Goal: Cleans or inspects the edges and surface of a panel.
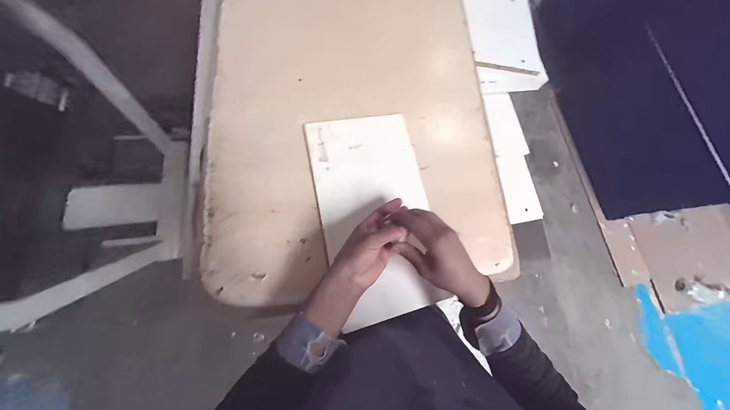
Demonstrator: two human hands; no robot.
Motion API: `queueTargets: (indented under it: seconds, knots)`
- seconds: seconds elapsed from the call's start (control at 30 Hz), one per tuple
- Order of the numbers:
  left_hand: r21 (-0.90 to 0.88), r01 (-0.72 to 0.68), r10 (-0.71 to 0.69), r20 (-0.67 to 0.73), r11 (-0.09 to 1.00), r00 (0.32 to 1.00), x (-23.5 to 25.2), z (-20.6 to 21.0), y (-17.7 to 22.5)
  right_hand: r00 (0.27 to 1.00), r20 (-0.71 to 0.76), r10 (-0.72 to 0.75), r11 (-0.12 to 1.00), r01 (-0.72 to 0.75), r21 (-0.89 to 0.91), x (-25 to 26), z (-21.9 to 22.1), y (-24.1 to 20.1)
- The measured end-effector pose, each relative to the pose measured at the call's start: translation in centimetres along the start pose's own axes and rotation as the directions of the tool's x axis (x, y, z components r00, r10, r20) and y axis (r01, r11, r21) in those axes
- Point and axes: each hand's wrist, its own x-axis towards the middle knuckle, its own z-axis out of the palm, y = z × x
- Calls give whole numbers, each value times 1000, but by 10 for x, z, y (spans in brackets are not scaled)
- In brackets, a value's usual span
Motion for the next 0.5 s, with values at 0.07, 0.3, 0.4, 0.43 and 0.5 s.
queueTargets:
  seconds: [0.07,0.3,0.4,0.43,0.5]
  knots:
    - [82,10,-13,29,997,1000,-4,2,1,996,-86,-12,996,4,-94,-9,9,-1]
    - [553,-269,128,281,789,951,-26,-26,27,852,-392,346,938,-316,143,-46,-1,27]
    - [899,-298,322,193,320,927,-33,-70,48,682,-542,491,866,-314,389,-75,-18,43]
    - [941,-250,344,162,227,925,-36,-82,51,628,-572,528,839,-284,464,-83,-22,47]
    - [965,-210,309,154,156,938,-43,-98,50,553,-571,607,765,-213,608,-93,-27,50]
